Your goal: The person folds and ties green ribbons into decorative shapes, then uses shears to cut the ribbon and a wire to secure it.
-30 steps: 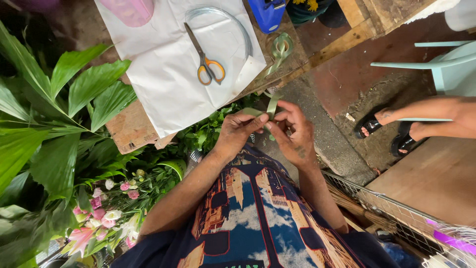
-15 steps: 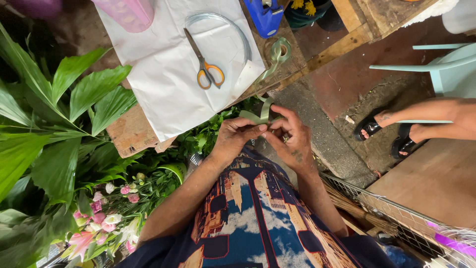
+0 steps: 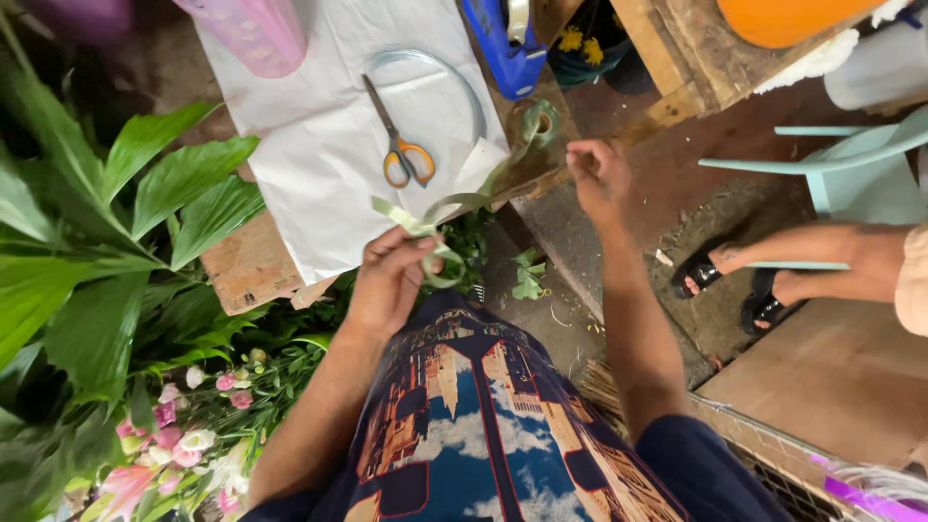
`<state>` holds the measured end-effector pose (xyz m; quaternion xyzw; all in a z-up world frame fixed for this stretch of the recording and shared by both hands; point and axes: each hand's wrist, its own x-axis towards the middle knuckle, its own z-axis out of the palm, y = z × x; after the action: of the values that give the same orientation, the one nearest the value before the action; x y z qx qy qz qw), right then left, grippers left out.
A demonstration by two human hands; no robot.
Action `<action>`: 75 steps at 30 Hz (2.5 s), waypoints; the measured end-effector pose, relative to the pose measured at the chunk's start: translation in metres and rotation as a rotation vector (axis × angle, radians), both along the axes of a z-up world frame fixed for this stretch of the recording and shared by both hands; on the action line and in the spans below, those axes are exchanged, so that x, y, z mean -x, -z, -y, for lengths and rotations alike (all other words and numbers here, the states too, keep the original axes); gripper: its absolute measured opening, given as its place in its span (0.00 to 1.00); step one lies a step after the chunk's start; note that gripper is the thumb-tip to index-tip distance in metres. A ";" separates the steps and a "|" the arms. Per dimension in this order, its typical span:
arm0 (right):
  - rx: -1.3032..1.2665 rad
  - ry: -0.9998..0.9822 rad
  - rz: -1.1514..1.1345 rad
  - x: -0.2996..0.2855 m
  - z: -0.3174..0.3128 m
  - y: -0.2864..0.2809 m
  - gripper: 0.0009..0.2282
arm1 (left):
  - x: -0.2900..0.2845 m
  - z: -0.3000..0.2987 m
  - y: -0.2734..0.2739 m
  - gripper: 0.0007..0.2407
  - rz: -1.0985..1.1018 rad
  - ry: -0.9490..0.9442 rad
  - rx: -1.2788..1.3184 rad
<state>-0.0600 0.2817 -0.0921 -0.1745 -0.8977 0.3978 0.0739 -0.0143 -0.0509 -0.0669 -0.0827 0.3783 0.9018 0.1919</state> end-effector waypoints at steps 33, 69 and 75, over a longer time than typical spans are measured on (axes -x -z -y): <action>-0.535 -0.124 -0.402 0.022 -0.063 0.105 0.12 | 0.001 0.115 -0.050 0.04 -0.097 -0.498 -0.096; 0.100 -0.540 -0.611 -0.067 0.099 -0.095 0.09 | 0.000 -0.035 -0.054 0.04 -0.216 0.313 0.166; 0.097 -0.559 -0.615 -0.061 0.106 -0.109 0.08 | -0.001 -0.036 -0.042 0.05 -0.225 0.323 0.143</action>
<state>0.0007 0.1761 0.0165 0.1994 -0.8269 0.4779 0.2194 -0.0129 -0.0150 -0.0248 0.0668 0.4689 0.8337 0.2839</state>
